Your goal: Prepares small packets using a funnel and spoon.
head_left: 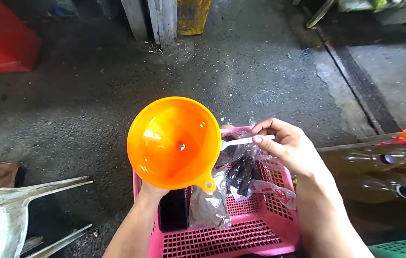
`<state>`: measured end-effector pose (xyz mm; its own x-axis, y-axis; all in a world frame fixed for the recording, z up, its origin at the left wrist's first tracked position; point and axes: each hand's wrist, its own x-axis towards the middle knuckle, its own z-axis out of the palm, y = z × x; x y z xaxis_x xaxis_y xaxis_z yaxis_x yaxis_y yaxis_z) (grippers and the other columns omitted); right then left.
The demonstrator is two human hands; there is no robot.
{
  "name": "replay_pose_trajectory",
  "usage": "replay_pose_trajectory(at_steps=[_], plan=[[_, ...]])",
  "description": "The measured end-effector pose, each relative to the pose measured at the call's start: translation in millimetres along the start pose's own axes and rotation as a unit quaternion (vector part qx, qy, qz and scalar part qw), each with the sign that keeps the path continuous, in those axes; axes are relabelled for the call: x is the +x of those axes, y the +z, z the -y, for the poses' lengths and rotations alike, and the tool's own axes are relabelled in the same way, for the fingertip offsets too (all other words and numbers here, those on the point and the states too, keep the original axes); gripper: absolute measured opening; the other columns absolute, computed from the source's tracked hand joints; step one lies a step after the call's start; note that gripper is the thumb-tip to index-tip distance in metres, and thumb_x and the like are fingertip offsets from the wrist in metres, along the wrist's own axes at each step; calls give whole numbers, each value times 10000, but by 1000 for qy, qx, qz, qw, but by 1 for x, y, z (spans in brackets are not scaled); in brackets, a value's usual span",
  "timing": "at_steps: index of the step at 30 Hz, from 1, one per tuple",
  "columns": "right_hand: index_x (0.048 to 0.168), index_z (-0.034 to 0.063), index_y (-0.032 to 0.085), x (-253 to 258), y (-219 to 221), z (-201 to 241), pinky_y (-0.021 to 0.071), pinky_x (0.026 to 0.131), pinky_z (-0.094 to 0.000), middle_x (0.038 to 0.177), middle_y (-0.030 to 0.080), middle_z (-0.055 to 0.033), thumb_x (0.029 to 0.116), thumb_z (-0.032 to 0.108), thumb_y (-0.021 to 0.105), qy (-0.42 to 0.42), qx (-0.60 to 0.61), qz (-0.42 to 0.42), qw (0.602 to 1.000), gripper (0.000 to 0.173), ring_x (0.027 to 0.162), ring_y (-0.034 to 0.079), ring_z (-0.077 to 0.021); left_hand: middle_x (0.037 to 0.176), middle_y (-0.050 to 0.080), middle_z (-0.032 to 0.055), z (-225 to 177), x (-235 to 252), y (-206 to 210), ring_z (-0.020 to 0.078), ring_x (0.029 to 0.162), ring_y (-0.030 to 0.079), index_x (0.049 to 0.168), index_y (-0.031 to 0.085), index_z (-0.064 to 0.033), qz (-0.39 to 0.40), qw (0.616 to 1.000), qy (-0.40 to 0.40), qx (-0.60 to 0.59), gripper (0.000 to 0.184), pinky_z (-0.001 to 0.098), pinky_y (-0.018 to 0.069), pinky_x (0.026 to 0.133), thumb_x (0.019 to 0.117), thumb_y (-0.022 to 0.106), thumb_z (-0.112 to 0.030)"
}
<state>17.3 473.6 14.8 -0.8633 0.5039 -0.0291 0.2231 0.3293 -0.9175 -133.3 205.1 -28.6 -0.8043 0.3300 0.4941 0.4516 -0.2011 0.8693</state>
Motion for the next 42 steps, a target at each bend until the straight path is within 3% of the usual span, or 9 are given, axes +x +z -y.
replay_pose_trajectory(at_steps=[3,6,9,16,18,23,28,36,42], plan=[[1066,207,699,-2,8,4,515,544,-152,823,713,94,930,345,728,-38,-1,6,999,196,595,610,4,1098,698,-232,-2,0,0,-110,1090,613,1170,677,-229,-6,1000,-16,-7,255,157,520,962,924,740,-217],[1124,158,708,-2,22,3,516,546,-140,892,727,76,1023,287,613,-99,-2,16,995,189,602,599,27,1071,701,-214,-4,0,-1,-125,1074,608,1148,678,-165,0,1000,-12,12,237,141,514,959,923,736,-208],[1130,139,708,-5,23,6,517,610,-130,936,726,81,1084,281,495,-155,-37,-7,987,260,673,604,50,1060,711,-184,-6,5,1,-77,1043,645,1142,661,-177,5,1000,-16,-2,245,177,550,930,915,741,-225],[1063,73,721,-15,8,14,543,715,-159,933,718,-6,1079,281,468,-207,-194,-75,956,328,803,651,21,991,716,-219,-7,9,2,-83,967,661,1058,691,-259,-4,997,-63,-48,235,160,563,874,866,759,-142],[1056,78,737,-16,11,8,552,732,-154,982,726,-3,1065,262,491,-195,-169,-67,964,307,827,658,20,1008,722,-216,-6,10,3,-74,976,665,1074,703,-278,1,996,-59,-60,236,168,567,876,875,769,-171],[1071,115,745,-14,11,2,513,646,-109,934,728,80,1050,238,526,-132,-63,-69,987,252,718,614,65,1023,728,-196,-12,6,2,-74,1019,663,1104,673,-188,-8,995,-74,-60,293,166,558,915,842,777,-107],[1086,93,750,-11,18,-8,517,629,-130,947,735,58,1041,201,547,-109,1,-41,993,235,703,617,33,1048,730,-175,-9,7,1,-58,1034,666,1126,672,-154,-2,998,-49,-41,300,182,560,930,848,757,-77],[1080,115,717,-7,27,-14,472,538,-141,803,699,38,1032,160,563,-22,144,-31,989,167,602,582,-9,1075,725,-155,-3,2,-3,-51,1065,655,1178,635,-121,-4,998,-49,-48,368,194,549,960,846,792,-152],[1105,112,703,-7,28,-12,425,511,-131,805,710,17,1076,178,455,17,196,-42,980,259,581,552,5,1071,721,-87,0,0,-4,-74,1072,638,1178,587,46,-27,999,-30,22,453,163,526,975,824,796,-144]])
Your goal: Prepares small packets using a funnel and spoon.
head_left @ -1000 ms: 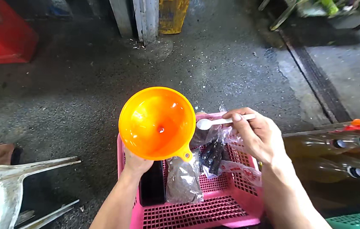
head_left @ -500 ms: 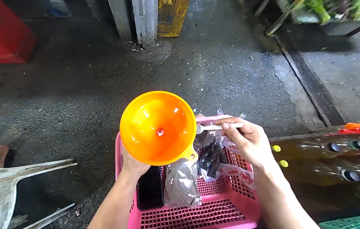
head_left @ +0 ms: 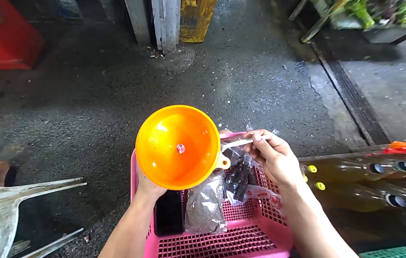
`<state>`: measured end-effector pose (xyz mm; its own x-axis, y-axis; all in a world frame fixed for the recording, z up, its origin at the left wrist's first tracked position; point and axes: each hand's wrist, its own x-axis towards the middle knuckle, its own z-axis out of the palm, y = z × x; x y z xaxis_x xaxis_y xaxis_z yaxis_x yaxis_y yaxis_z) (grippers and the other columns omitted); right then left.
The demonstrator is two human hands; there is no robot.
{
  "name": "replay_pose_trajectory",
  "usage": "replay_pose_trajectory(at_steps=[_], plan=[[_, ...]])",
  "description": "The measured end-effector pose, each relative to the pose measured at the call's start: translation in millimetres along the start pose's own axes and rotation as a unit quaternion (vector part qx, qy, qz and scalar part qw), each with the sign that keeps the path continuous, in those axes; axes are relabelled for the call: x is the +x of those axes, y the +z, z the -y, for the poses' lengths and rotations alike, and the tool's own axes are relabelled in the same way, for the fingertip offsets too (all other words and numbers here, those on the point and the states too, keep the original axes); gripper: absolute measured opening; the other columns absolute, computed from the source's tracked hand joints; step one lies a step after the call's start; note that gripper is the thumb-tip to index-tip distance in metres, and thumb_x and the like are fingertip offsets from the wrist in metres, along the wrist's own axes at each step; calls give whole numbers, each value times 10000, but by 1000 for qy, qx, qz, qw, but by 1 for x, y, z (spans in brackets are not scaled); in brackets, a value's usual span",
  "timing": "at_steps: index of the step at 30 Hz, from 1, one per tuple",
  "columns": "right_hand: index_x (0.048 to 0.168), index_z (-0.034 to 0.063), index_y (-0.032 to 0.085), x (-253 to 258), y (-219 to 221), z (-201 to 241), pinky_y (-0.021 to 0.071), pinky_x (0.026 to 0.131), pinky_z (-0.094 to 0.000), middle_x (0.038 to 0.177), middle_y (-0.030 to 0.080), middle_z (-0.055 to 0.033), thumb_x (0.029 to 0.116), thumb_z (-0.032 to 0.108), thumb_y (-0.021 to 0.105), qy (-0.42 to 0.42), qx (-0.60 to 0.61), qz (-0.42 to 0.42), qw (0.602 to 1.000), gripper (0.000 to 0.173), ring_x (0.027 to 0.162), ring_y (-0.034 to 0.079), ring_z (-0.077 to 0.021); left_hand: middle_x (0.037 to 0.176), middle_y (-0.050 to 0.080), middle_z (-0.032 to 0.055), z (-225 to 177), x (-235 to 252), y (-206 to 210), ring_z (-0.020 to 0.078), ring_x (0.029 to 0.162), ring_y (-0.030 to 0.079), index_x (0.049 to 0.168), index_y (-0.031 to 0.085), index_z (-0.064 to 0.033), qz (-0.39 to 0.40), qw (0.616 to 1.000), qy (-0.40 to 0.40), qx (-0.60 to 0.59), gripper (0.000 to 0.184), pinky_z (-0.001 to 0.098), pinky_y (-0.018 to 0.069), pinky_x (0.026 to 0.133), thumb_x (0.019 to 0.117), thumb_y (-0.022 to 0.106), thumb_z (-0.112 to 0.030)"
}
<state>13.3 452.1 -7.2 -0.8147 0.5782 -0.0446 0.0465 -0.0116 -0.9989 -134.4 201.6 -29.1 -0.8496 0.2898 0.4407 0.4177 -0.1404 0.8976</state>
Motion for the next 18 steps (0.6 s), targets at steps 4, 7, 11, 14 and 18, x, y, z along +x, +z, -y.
replay_pose_trajectory(at_steps=[4,7,11,14,18], plan=[[1157,111,639,1,-1,-2,422,514,-132,801,702,26,1085,176,412,-5,-40,-19,999,247,579,552,3,1072,721,-132,-3,0,1,-93,1079,633,1174,608,7,-5,1000,0,-2,437,149,522,978,806,805,-123],[1105,103,658,0,-2,-2,447,533,-139,812,706,48,1060,166,467,-17,-114,-29,993,206,594,567,10,1095,718,-190,-4,1,2,-80,1088,639,1192,631,-112,-3,999,-6,-31,429,172,535,977,805,816,-123],[1083,102,685,-1,-8,-1,476,564,-140,834,710,45,1037,148,518,-10,-116,-11,993,179,626,592,4,1122,711,-192,-2,2,0,-75,1109,632,1221,626,-119,3,1000,8,-30,449,180,533,986,818,821,-159],[1063,86,704,0,-10,-3,469,555,-141,830,719,19,1034,108,505,5,-41,1,999,203,613,586,-9,1120,717,-180,-1,0,0,-73,1115,633,1223,619,-87,0,1000,1,-29,454,179,530,995,814,813,-125],[1042,85,716,2,-13,-1,483,553,-135,828,719,3,1037,89,480,27,19,5,999,236,614,595,-8,1093,715,-61,-1,5,-1,-35,1072,651,1215,564,20,9,998,-46,-53,554,197,543,967,791,834,-213]])
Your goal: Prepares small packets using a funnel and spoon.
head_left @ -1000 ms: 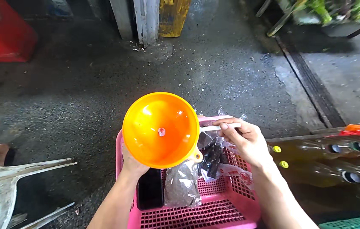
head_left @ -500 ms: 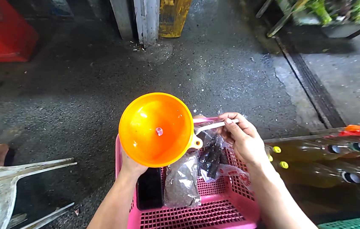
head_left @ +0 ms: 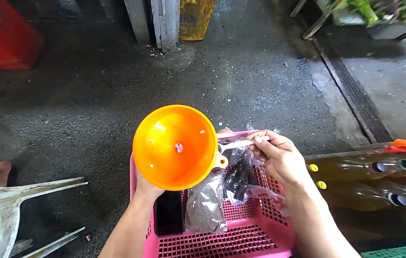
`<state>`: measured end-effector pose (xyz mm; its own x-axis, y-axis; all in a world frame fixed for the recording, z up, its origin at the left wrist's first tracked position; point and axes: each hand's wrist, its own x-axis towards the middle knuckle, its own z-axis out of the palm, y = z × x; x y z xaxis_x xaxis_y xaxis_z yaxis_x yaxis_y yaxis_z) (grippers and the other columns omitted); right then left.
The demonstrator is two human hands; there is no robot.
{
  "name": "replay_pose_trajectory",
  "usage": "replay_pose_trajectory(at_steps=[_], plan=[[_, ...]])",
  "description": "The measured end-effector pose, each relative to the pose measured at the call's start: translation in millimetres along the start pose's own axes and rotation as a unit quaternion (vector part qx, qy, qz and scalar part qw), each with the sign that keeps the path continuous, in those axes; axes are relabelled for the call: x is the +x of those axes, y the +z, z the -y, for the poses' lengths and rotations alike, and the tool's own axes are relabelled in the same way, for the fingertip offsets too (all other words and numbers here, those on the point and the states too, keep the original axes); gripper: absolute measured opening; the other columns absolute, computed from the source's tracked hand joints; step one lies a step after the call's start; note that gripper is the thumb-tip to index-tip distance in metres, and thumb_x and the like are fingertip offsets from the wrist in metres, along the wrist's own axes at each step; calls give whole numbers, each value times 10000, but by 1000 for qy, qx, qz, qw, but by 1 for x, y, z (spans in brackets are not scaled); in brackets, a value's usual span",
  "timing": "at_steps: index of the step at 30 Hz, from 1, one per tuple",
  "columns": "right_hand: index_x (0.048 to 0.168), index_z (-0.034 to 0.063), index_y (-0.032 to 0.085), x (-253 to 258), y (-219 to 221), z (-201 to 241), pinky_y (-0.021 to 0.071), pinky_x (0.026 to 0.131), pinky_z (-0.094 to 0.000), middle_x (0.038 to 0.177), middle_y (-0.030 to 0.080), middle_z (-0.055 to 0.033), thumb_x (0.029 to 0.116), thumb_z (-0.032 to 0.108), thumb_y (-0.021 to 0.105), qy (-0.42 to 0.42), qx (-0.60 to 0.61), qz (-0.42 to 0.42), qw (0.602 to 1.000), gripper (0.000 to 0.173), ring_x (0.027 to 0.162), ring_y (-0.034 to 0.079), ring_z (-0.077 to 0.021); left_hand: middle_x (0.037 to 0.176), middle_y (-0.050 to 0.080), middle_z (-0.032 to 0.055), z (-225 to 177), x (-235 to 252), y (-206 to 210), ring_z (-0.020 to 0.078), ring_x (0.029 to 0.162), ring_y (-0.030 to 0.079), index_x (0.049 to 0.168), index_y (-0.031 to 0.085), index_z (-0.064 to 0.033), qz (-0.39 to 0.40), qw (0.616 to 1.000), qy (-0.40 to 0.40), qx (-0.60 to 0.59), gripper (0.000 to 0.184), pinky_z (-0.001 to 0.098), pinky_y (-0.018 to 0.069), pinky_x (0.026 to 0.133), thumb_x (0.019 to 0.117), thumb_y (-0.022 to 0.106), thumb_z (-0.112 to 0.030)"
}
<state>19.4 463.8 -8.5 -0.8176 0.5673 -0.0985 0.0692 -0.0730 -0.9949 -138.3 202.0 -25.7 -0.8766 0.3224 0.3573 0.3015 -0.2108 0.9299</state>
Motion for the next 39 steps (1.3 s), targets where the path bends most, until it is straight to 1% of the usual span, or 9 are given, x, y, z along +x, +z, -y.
replay_pose_trajectory(at_steps=[2,5,9,12,15,18,22,26,39], plan=[[1034,87,720,1,-1,1,477,547,-134,827,717,0,1039,92,473,4,12,-2,1000,246,606,587,-6,1085,708,-9,0,2,-1,-40,1062,643,1208,552,75,6,1000,-10,19,594,179,530,964,785,830,-236],[1027,92,717,1,-2,3,474,551,-132,828,714,5,1038,91,465,4,22,-1,1000,252,604,580,-1,1075,708,1,0,1,-2,-54,1055,637,1194,557,95,4,999,-8,34,617,161,522,959,773,834,-261],[1018,113,719,1,-2,3,456,540,-133,820,706,12,1038,103,466,-11,19,-3,1000,254,593,560,3,1079,717,-98,7,-6,-3,-85,1093,624,1189,588,30,-9,996,55,69,478,157,511,985,830,801,-202],[1011,142,731,0,-2,6,427,528,-125,798,688,32,1034,130,506,-36,11,-2,999,227,576,525,17,1076,716,-88,8,-7,-4,-96,1092,618,1170,591,53,-10,994,64,91,452,148,506,986,832,790,-172],[1009,142,742,0,0,8,417,517,-127,755,669,33,1027,128,516,-30,22,-4,999,227,554,505,16,1082,718,-63,7,-7,-4,-92,1094,620,1173,577,88,-14,995,47,87,520,145,506,988,800,817,-184],[985,128,744,2,0,10,439,511,-137,734,662,20,1024,121,486,-1,57,-25,998,261,550,527,3,1062,708,27,-5,-1,-3,-75,1045,631,1173,551,144,-8,996,-46,78,647,126,502,948,695,831,-188],[988,124,744,3,-1,8,443,508,-140,733,666,14,1029,123,482,8,78,-34,996,265,554,541,-5,1096,705,77,-1,-2,-5,-71,1079,617,1194,545,176,6,994,-13,108,658,125,477,980,741,819,-215],[990,118,739,4,0,6,445,512,-142,739,665,11,1034,122,481,12,67,-41,997,262,555,536,-6,1074,719,8,8,-9,-5,-106,1099,607,1150,562,173,-20,989,61,130,512,120,480,994,816,778,-149],[1011,90,722,11,7,3,418,503,-135,738,669,7,1036,86,476,-2,40,-50,998,248,548,521,0,1093,720,-76,5,-7,-2,-88,1104,621,1183,581,85,-22,995,53,78,498,150,504,996,807,802,-155]])
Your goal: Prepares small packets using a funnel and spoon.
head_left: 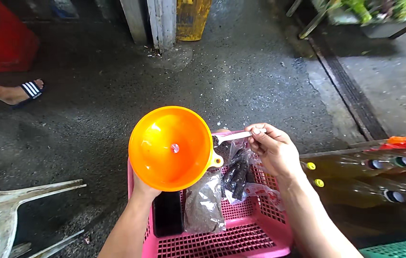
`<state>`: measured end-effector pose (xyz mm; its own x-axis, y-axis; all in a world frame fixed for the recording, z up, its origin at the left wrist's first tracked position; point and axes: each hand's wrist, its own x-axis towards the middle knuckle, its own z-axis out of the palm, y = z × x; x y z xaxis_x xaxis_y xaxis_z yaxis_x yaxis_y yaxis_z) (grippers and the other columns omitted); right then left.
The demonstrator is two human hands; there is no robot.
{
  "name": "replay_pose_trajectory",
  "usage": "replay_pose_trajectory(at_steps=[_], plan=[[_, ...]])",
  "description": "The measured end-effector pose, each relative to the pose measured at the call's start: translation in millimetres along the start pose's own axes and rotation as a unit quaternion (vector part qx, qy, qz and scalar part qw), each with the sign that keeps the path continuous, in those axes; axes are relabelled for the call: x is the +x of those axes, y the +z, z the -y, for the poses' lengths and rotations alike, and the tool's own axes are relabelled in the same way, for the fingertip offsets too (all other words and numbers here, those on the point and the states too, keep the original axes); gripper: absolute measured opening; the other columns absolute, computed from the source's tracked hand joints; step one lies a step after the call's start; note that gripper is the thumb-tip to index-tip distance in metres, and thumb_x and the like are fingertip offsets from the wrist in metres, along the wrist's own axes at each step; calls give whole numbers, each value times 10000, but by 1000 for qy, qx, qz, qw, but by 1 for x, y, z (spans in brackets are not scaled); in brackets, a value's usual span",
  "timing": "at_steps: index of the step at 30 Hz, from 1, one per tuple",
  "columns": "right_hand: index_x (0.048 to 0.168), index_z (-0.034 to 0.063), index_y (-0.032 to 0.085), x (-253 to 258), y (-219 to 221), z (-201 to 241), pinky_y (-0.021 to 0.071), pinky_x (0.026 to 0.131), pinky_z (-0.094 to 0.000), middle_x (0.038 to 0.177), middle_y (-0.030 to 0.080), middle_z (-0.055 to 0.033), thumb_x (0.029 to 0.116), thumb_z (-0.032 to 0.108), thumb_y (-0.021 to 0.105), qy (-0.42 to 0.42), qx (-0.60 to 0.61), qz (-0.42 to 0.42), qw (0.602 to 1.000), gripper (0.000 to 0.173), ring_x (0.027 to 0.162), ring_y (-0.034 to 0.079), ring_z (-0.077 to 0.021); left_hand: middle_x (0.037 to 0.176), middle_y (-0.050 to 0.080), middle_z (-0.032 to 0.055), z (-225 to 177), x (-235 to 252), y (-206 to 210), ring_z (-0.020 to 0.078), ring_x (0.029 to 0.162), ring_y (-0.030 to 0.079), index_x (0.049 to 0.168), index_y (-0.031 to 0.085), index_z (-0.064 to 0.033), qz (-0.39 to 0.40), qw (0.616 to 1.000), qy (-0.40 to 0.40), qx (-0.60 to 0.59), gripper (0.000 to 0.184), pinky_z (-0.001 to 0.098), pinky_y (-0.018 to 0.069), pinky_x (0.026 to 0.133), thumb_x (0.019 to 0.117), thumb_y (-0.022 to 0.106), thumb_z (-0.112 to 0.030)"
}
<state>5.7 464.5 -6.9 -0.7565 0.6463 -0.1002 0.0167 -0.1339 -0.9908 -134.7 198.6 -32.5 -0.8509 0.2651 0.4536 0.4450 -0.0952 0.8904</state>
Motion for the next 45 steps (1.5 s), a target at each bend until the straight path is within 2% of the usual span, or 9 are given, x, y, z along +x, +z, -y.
replay_pose_trajectory(at_steps=[6,11,19,22,24,28,33,39,45], plan=[[999,105,735,-2,-4,1,422,494,-137,736,678,1,1040,108,467,-8,7,7,1000,271,537,527,-3,1100,720,-77,1,-1,-1,-76,1112,623,1190,581,78,-1,1000,7,-4,494,162,504,1005,803,800,-136],[996,99,726,-4,-7,5,428,482,-139,712,661,10,1046,116,447,-6,25,-6,1000,284,525,525,-4,1102,718,-113,1,-1,-2,-76,1115,622,1198,602,20,5,1000,-2,-12,485,170,510,1000,803,814,-165],[997,109,719,-1,-12,19,420,459,-134,686,638,27,1062,143,397,-16,53,-22,998,330,497,505,7,1028,705,-51,-6,7,1,-100,1036,629,1132,561,125,10,998,-54,19,464,119,504,958,745,758,-41],[994,113,719,-1,-13,26,407,451,-131,678,626,30,1063,154,395,-23,59,-25,998,334,491,494,6,1028,706,-90,-5,8,0,-113,1030,630,1145,554,87,10,997,-75,14,480,109,510,951,742,782,-37],[992,105,721,-2,-14,30,400,444,-127,676,627,27,1062,157,400,-31,71,-24,997,333,482,487,8,1032,701,-43,-3,12,1,-86,1024,638,1151,562,112,26,995,-88,28,487,119,513,945,739,769,-45],[982,131,726,-6,-17,48,388,439,-122,668,617,41,1054,183,427,-64,72,-14,995,312,476,475,16,973,729,-118,-10,26,7,-63,956,681,1074,654,-52,87,992,-90,20,299,155,576,882,806,778,-101],[964,155,722,-12,-15,80,387,425,-112,649,600,65,1045,216,436,-106,63,9,992,304,455,462,26,938,695,-78,-10,29,12,-49,920,663,971,738,-95,154,983,-62,78,143,141,568,851,854,741,-179],[987,168,746,-17,10,80,402,441,-115,690,659,33,1036,197,510,-119,22,61,991,242,480,493,24,980,707,-42,-11,24,16,-45,935,658,995,754,-79,237,969,-13,67,188,140,557,857,892,716,-232],[1066,152,738,-21,15,70,427,494,-105,761,682,33,1054,211,539,-173,-26,105,979,208,546,526,31,985,709,-39,-12,24,15,-42,936,654,985,755,-85,247,967,-11,61,209,140,550,855,905,722,-276]])
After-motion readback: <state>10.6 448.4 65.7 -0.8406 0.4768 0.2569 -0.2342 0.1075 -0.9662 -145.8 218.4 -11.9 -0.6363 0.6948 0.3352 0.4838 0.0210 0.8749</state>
